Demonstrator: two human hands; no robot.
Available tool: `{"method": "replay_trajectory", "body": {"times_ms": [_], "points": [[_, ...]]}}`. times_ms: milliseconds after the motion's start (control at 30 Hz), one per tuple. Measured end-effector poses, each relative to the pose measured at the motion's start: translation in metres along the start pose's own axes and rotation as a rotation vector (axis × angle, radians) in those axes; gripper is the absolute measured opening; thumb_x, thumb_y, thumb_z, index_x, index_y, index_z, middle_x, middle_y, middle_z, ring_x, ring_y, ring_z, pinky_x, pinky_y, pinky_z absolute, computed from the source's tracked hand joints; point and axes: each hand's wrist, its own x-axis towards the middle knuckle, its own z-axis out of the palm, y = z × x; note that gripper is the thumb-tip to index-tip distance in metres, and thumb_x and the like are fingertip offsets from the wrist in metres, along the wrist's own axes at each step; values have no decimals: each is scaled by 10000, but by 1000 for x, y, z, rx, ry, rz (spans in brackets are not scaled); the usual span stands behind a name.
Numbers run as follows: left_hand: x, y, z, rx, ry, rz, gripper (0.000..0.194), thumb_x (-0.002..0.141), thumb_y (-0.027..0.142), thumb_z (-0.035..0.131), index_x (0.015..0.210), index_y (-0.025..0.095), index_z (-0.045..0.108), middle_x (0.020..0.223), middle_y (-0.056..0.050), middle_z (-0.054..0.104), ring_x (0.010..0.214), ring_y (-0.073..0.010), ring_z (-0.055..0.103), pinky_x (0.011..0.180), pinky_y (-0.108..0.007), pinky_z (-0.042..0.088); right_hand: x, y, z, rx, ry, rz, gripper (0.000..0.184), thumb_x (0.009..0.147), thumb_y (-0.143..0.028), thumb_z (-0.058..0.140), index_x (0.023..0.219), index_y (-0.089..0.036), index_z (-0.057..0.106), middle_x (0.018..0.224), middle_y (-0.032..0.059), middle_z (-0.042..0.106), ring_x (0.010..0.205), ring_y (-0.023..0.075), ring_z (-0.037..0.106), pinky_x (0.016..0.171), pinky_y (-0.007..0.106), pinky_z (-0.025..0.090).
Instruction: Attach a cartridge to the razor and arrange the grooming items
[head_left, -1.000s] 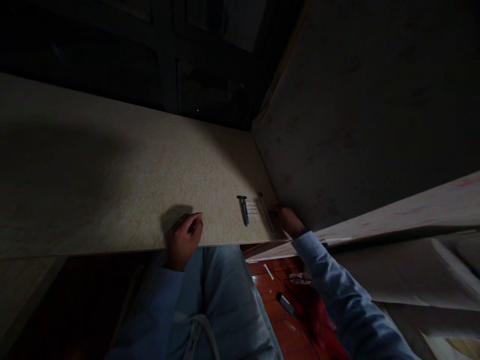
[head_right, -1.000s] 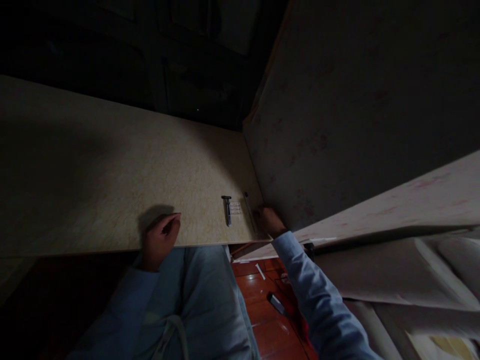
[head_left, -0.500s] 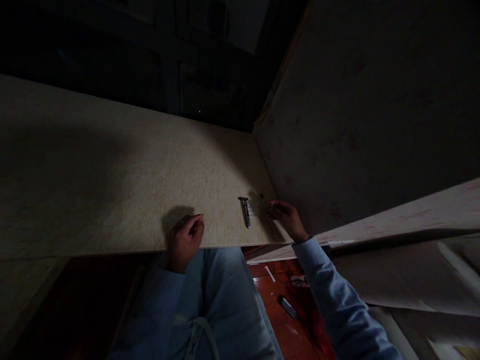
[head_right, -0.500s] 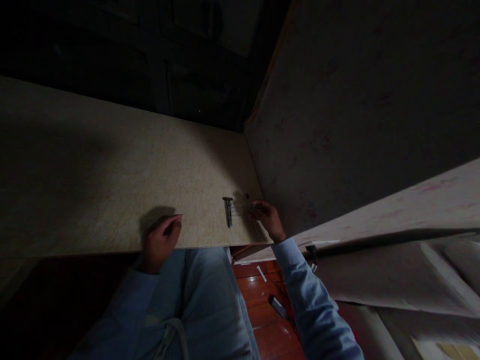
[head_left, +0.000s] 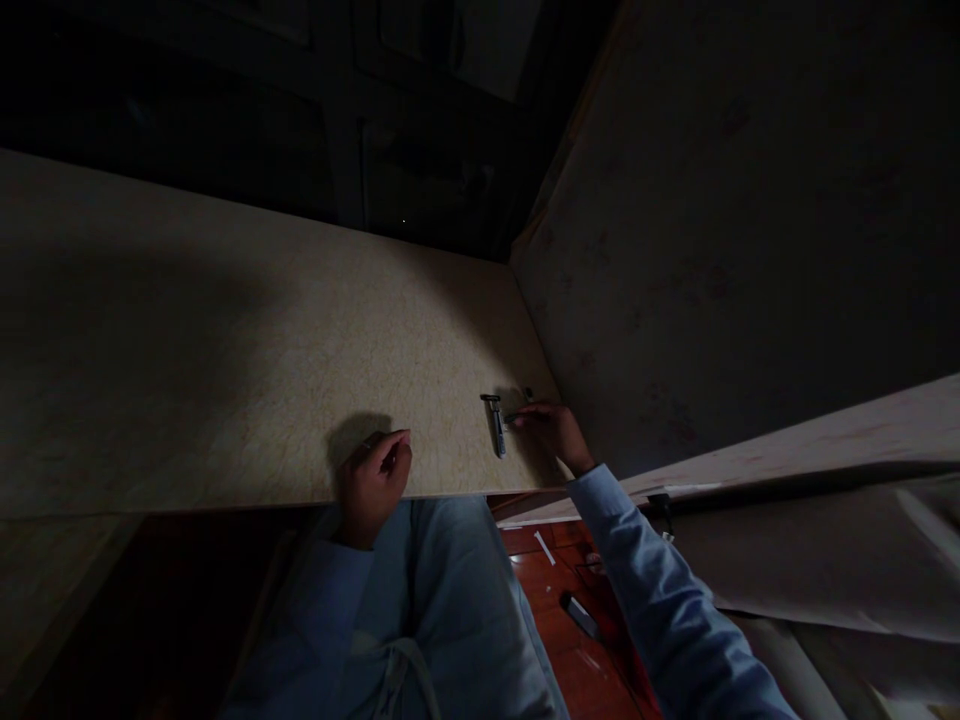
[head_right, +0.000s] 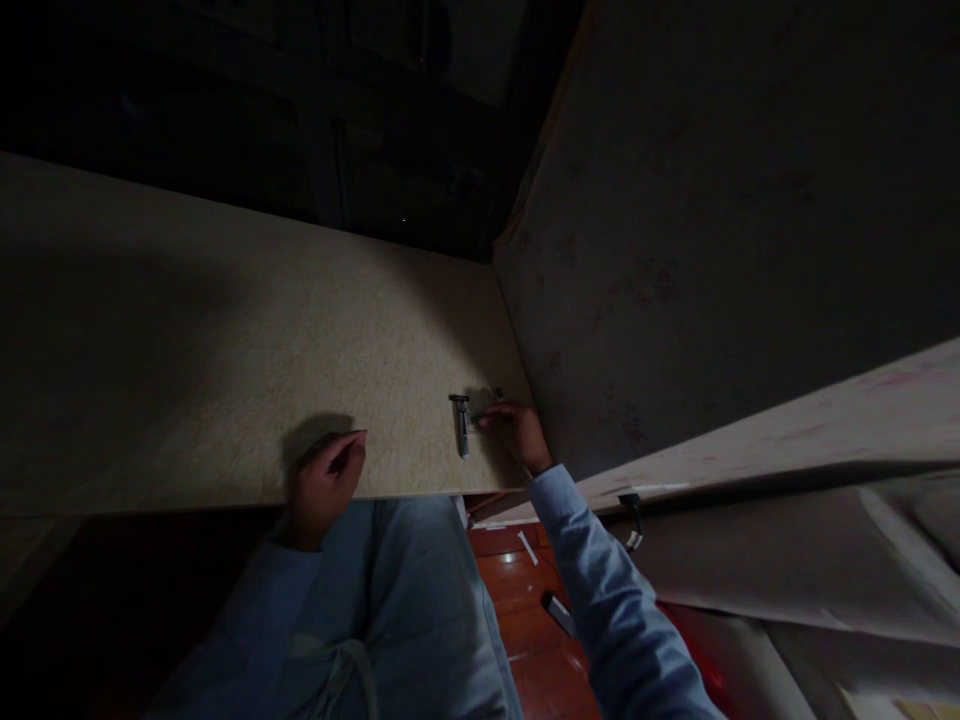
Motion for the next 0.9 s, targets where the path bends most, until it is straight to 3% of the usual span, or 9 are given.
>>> {"method": "replay_trajectory", "body": {"times_ms": [167, 333, 633, 900], "points": [[0, 1, 0, 13, 2, 21, 180, 934, 219, 573, 910, 165, 743, 759, -45, 759, 626, -142, 694, 615, -241, 532, 0, 0, -1, -269, -73, -133, 178, 822, -368, 740, 856, -215, 826, 908, 86, 779, 823, 231, 712, 737, 319, 527], [-1, -1, 1, 30, -10, 1, 187, 938, 228, 566, 911, 174, 744, 753, -39, 752, 612, -139, 683, 610, -245, 530, -5, -1, -3, -393, -72, -220, 182, 905, -301, 671, 961, -231, 829, 947, 93, 772, 818, 221, 711, 743, 314, 533], [-2, -2, 0, 26, -34, 0, 198, 952, 246, 553, 929, 170, 734, 748, -39, 733, 620, -139, 669, 623, -249, 527, -18, -3, -2, -520, -194, -344, 248, 909, -110, 630, 991, -241, 824, 997, 88, 740, 878, 216, 713, 808, 314, 543], [-1, 0, 0, 66, -46, -19, 208, 948, 256, 550, 913, 186, 743, 757, -36, 748, 620, -132, 674, 629, -245, 525, -18, -8, 1, -610, -164, -399, 264, 910, -110, 616, 979, -251, 829, 1027, 99, 752, 946, 238, 700, 844, 342, 550]]}}
